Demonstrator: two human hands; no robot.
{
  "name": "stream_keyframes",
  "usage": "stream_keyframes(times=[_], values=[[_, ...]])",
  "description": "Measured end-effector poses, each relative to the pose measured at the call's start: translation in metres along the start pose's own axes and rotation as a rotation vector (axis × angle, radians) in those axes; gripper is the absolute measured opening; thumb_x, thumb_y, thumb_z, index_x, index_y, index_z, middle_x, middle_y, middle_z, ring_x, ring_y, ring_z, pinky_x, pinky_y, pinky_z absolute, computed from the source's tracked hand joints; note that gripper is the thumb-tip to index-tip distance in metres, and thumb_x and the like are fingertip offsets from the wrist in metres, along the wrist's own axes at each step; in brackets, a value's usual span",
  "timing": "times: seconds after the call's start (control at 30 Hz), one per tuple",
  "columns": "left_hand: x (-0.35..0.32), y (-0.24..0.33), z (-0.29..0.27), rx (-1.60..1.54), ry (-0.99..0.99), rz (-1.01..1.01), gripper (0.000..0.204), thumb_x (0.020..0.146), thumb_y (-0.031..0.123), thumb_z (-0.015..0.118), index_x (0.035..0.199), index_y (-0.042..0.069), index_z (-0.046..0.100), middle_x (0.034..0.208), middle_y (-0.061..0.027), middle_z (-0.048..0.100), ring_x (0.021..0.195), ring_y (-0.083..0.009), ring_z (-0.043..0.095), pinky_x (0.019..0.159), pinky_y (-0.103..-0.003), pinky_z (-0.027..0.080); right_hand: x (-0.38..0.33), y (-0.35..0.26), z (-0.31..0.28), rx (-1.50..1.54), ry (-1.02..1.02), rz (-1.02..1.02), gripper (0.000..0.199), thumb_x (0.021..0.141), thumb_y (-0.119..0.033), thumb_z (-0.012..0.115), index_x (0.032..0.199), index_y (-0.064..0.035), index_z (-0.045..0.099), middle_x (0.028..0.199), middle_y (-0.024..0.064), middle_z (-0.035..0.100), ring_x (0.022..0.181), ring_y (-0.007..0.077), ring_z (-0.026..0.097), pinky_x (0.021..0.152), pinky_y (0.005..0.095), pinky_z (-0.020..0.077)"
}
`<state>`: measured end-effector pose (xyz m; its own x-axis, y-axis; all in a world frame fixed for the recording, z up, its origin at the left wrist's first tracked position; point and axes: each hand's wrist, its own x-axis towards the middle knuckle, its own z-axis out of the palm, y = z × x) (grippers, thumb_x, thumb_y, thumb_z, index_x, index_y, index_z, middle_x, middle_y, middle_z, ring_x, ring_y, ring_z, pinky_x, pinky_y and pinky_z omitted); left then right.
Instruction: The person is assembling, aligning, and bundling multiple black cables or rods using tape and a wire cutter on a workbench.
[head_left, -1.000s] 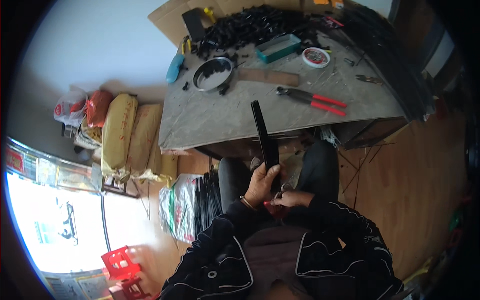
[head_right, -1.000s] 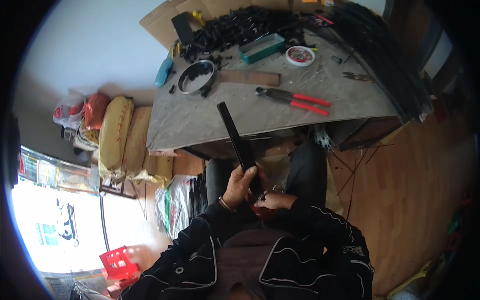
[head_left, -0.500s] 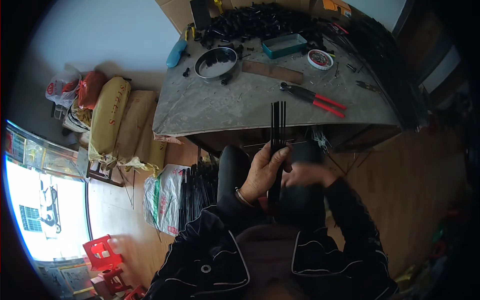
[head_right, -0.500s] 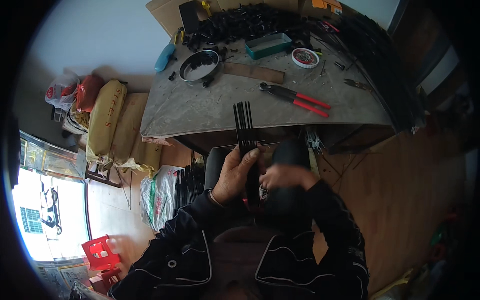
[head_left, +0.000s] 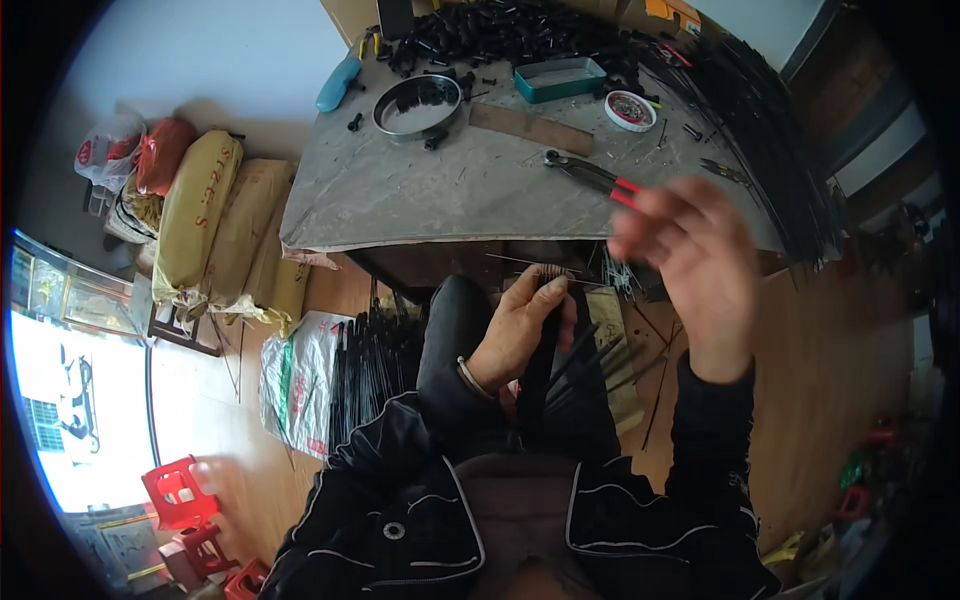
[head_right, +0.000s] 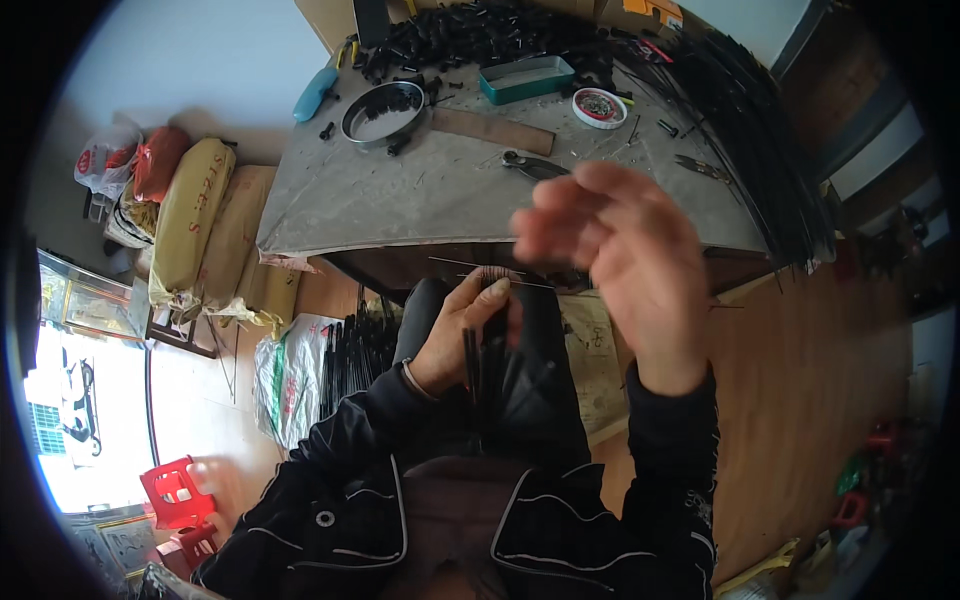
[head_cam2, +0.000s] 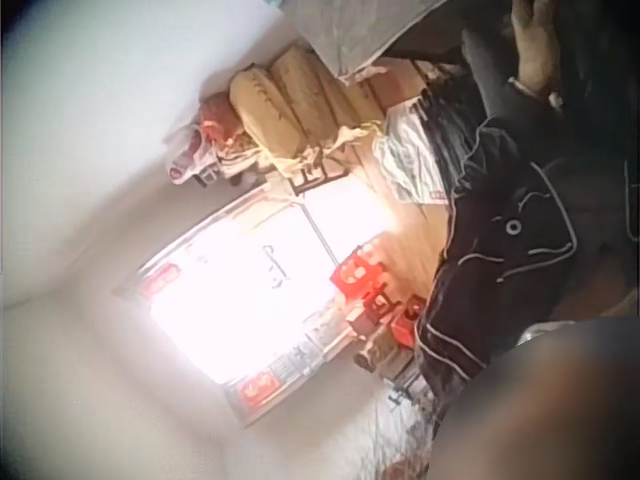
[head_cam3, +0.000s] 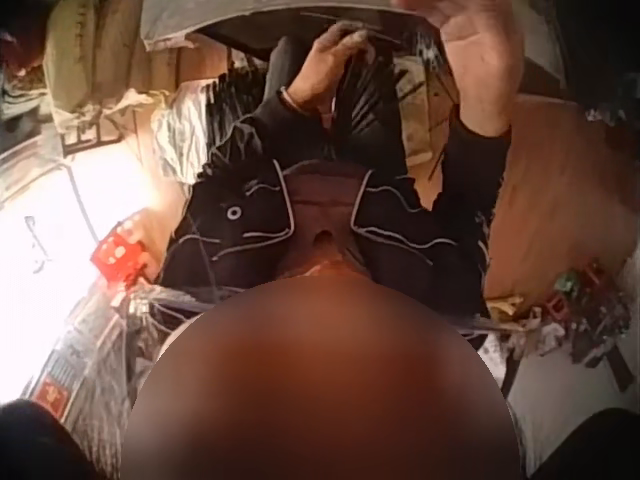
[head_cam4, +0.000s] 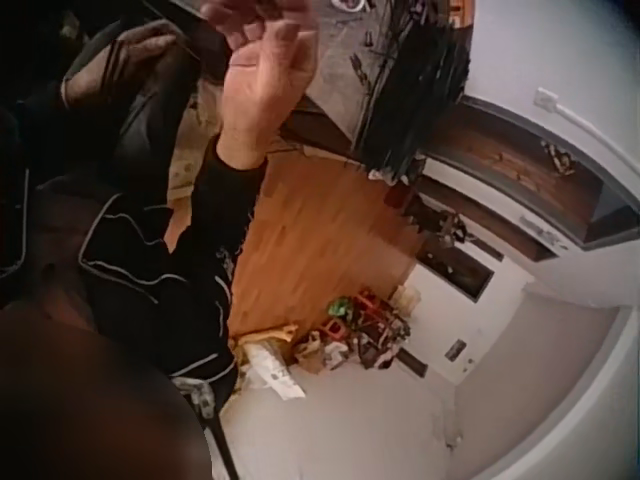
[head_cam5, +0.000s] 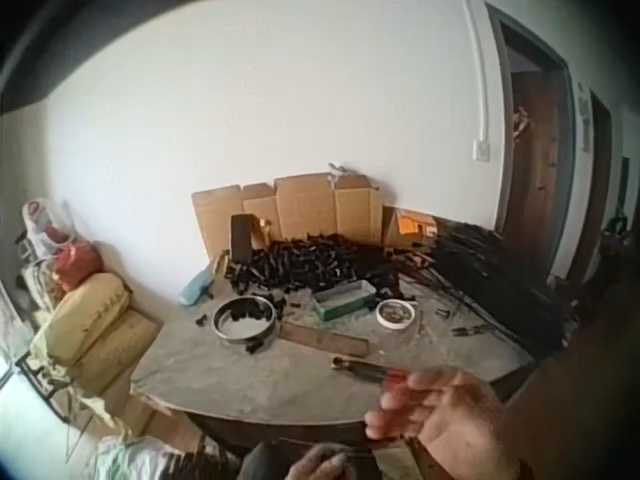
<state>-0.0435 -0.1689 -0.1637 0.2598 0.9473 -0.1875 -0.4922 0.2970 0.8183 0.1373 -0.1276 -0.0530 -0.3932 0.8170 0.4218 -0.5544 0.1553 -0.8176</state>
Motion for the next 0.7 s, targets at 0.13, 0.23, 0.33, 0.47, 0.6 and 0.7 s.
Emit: stream_keyframes(times=[0.13,0.23,0.33,0.47,0.6,0.7], values=[[0.004,0.000,0.000,-0.043,-0.081,-0.018,0.023,0.100,0.013,0.045,0.120,0.002,0.043,0.088,-0.0113,0.061,0.071,-0.0190,0.062,0.065,-0.030,0.052,-0.011,0.057,-0.037,-0.686,0.038,0.450,0.011,0.093,-0.009,0.059,0.100,-0.0001,0.061,0.099,0.0055,0.062,0.085,0.0103,0.059,0.078,0.0264,0.0491],[0.001,0.001,0.004,-0.067,-0.059,-0.060,0.022,0.100,0.011,0.044,0.120,0.003,0.042,0.095,-0.0132,0.061,0.074,-0.0210,0.064,0.066,-0.032,0.053,-0.016,0.062,-0.036,-0.862,0.009,0.482,0.004,0.089,0.000,0.059,0.092,0.0017,0.061,0.085,0.0032,0.063,0.077,0.0092,0.058,0.071,0.0241,0.0484],[0.002,0.003,0.000,-0.091,-0.055,-0.030,0.022,0.100,0.012,0.045,0.121,0.003,0.042,0.102,-0.0140,0.061,0.079,-0.0230,0.066,0.071,-0.033,0.054,-0.012,0.060,-0.034,-0.997,-0.032,0.422,0.008,0.090,-0.005,0.060,0.089,0.0028,0.059,0.073,0.0034,0.060,0.069,0.0087,0.055,0.065,0.0243,0.0455],[0.003,0.004,-0.008,-0.166,-0.027,-0.059,0.025,0.101,0.014,0.045,0.124,0.004,0.045,0.108,-0.0132,0.061,0.084,-0.0238,0.066,0.077,-0.034,0.055,-0.017,0.060,-0.055,-1.012,-0.013,0.455,0.012,0.089,-0.009,0.060,0.089,0.0026,0.059,0.072,0.0072,0.060,0.065,0.0129,0.054,0.062,0.0277,0.0451],[0.000,0.006,-0.008,-0.092,-0.014,-0.077,0.028,0.101,0.015,0.044,0.126,0.003,0.048,0.110,-0.0125,0.061,0.086,-0.0228,0.066,0.078,-0.034,0.054,-0.026,0.061,-0.063,-0.709,0.057,0.447,0.014,0.095,-0.012,0.057,0.094,0.0010,0.059,0.082,0.0007,0.062,0.069,0.0100,0.055,0.066,0.0242,0.0465],[-0.003,0.001,-0.017,-0.125,-0.002,-0.082,0.029,0.101,0.015,0.044,0.126,0.002,0.050,0.108,-0.0103,0.062,0.093,-0.0191,0.062,0.081,-0.033,0.052,-0.046,0.074,-0.087,-0.399,0.134,0.671,0.014,0.096,-0.011,0.053,0.102,-0.0007,0.060,0.093,0.0050,0.064,0.087,0.0126,0.061,0.080,0.0266,0.0499]])
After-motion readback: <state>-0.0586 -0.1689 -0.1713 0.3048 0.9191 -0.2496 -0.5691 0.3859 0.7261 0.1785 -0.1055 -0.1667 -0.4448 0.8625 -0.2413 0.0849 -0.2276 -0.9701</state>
